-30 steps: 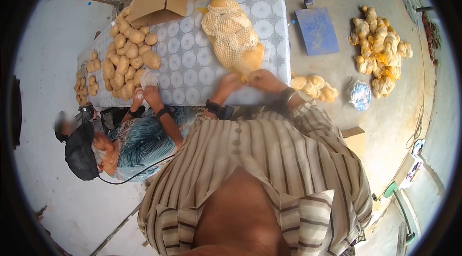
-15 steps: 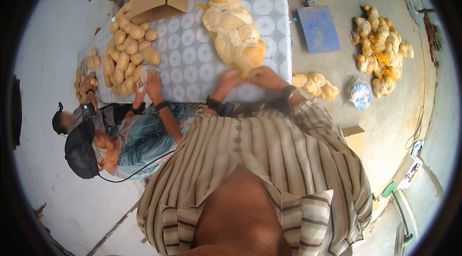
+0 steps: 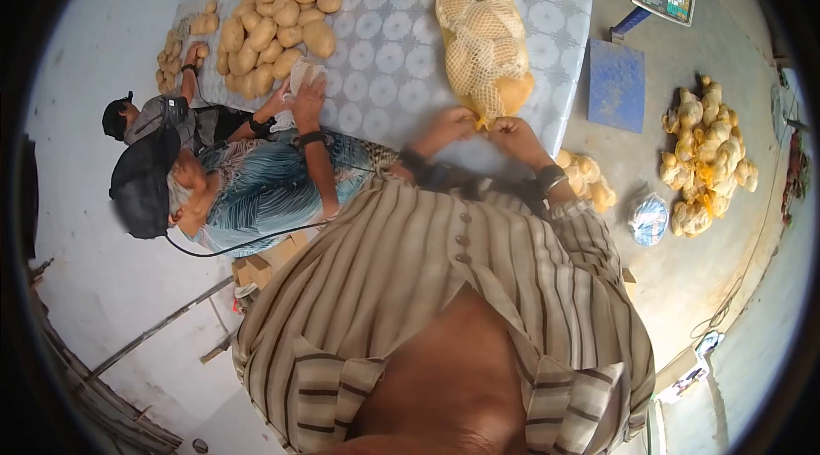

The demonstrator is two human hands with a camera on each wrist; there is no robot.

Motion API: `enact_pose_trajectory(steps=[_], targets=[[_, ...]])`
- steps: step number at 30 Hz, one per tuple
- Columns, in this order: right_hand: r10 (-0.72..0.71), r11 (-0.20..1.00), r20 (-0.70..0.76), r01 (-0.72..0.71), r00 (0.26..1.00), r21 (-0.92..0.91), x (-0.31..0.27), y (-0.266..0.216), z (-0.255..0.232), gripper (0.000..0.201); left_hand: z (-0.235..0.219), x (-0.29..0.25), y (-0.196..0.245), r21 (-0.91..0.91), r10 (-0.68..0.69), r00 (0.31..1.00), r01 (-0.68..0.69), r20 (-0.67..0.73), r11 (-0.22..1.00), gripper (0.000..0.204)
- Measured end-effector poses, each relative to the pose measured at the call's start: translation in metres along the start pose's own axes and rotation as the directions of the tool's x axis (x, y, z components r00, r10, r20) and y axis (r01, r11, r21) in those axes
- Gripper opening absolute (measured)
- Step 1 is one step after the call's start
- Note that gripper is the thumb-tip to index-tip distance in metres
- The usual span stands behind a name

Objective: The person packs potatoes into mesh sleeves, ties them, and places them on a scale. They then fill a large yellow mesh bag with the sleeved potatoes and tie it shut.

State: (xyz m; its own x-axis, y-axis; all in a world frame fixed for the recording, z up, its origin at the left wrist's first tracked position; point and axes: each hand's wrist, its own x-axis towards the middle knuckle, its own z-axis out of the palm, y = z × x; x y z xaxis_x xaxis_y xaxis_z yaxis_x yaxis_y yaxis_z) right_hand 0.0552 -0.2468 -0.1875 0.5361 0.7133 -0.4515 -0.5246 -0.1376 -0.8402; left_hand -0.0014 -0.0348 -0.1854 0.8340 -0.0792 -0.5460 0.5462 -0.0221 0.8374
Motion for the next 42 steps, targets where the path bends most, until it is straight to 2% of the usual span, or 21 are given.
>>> enact_pose_trajectory(steps=[3, 6, 8, 10, 12, 13, 14, 16, 19, 21, 22, 23, 24, 25, 28, 32, 35, 37, 38, 40, 42], targets=[[-0.004, 1.0, 0.014, 0.004, 1.0, 0.015, -0.001, -0.001, 0.0, 0.024, -0.009, -0.012, 0.012, 0.018, 0.02, 0.999, -0.019, -0.033, 1.0, 0.024], [0.003, 1.0, -0.01, -0.003, 1.0, 0.024, -0.003, -0.004, 0.002, 0.025, -0.031, -0.03, 0.026, 0.184, 0.236, 0.933, -0.19, -0.271, 0.964, 0.028], [0.001, 1.0, -0.002, -0.001, 1.0, 0.011, -0.004, -0.007, 0.002, 0.025, -0.062, -0.032, 0.029, 0.458, 0.46, 0.747, -0.233, -0.481, 0.858, 0.036], [0.005, 1.0, -0.011, -0.005, 1.0, -0.001, -0.004, -0.008, 0.004, 0.026, -0.096, -0.047, 0.045, 0.834, 0.719, 0.536, -0.051, -0.442, 0.55, 0.049], [0.01, 1.0, -0.025, -0.01, 1.0, -0.013, -0.004, -0.006, 0.004, 0.026, -0.11, -0.066, 0.084, 0.476, 0.527, 0.559, -0.249, -0.64, 0.843, 0.057], [0.0, 1.0, -0.014, 0.0, 1.0, -0.023, -0.004, -0.005, 0.002, 0.025, -0.123, -0.064, 0.079, 0.471, 0.524, 0.566, -0.252, -0.637, 0.845, 0.057], [-0.011, 0.999, -0.003, 0.011, 1.0, -0.034, -0.004, -0.004, 0.001, 0.024, -0.139, -0.056, 0.071, 0.644, 0.532, 0.549, 0.016, -0.645, 0.765, 0.058], [-0.015, 0.998, -0.025, 0.014, 1.0, -0.055, -0.006, -0.005, 0.003, 0.024, -0.15, -0.051, 0.069, 0.75, 0.547, 0.543, 0.273, -0.637, 0.602, 0.058], [-0.041, 0.997, -0.048, 0.038, 0.998, -0.064, -0.008, 0.001, 0.003, 0.022, -0.138, -0.051, 0.097, 0.31, 0.192, 0.757, 0.016, -0.625, 0.95, 0.073], [-0.062, 0.997, -0.061, 0.059, 0.996, -0.049, -0.014, 0.004, 0.003, 0.02, -0.136, -0.05, 0.106, -0.097, -0.012, 0.889, -0.036, -0.458, 0.995, 0.084], [-0.071, 0.997, -0.049, 0.07, 0.996, -0.025, -0.021, 0.004, 0.003, 0.014, -0.152, -0.038, 0.094, -0.098, -0.017, 0.899, -0.029, -0.438, 0.995, 0.084], [-0.078, 0.997, -0.04, 0.078, 0.996, 0.001, -0.03, 0.004, 0.004, 0.009, -0.182, -0.013, 0.069, 0.242, 0.145, 0.883, -0.037, -0.447, 0.97, 0.089], [-0.07, 0.997, -0.063, 0.07, 0.996, 0.008, -0.043, -0.002, 0.007, 0.009, -0.201, 0.002, 0.054, 0.554, 0.306, 0.866, -0.041, -0.396, 0.832, 0.094], [-0.036, 0.998, -0.146, 0.042, 0.989, 0.041, -0.055, -0.012, 0.009, 0.008, -0.201, 0.004, 0.062, 0.754, 0.336, 0.837, 0.13, -0.431, 0.644, 0.102], [0.009, 0.984, -0.257, 0.036, 0.967, 0.172, -0.076, -0.016, 0.0, 0.01, -0.184, 0.005, 0.078, 0.766, 0.268, 0.822, 0.28, -0.503, 0.578, 0.104], [0.029, 0.933, -0.465, 0.142, 0.885, 0.33, -0.084, -0.018, -0.008, 0.008, -0.185, 0.031, 0.061, 0.736, 0.314, 0.788, 0.241, -0.529, 0.633, 0.107], [0.041, 0.854, -0.462, 0.208, 0.886, 0.476, -0.081, -0.02, -0.011, 0.008, -0.184, 0.035, 0.051, 0.634, 0.327, 0.729, 0.185, -0.601, 0.751, 0.093], [0.015, 0.817, -0.466, 0.258, 0.885, 0.516, -0.076, -0.03, -0.004, 0.009, -0.161, 0.009, 0.063, -0.09, -0.027, 0.96, 0.002, -0.28, 0.996, 0.072], [0.017, 0.81, -0.475, 0.267, 0.88, 0.523, -0.073, -0.033, -0.002, 0.009, -0.147, -0.004, 0.065, -0.079, -0.028, 0.963, 0.007, -0.269, 0.997, 0.072], [-0.02, 0.774, -0.419, 0.279, 0.908, 0.568, -0.067, -0.037, -0.004, 0.011, -0.109, -0.03, 0.065, -0.586, -0.021, 0.995, -0.041, -0.097, 0.809, 0.071], [-0.009, 0.752, -0.41, 0.276, 0.912, 0.598, -0.061, -0.044, -0.001, 0.012, -0.07, -0.049, 0.061, -0.681, 0.067, 0.998, -0.036, 0.019, 0.731, 0.06]])
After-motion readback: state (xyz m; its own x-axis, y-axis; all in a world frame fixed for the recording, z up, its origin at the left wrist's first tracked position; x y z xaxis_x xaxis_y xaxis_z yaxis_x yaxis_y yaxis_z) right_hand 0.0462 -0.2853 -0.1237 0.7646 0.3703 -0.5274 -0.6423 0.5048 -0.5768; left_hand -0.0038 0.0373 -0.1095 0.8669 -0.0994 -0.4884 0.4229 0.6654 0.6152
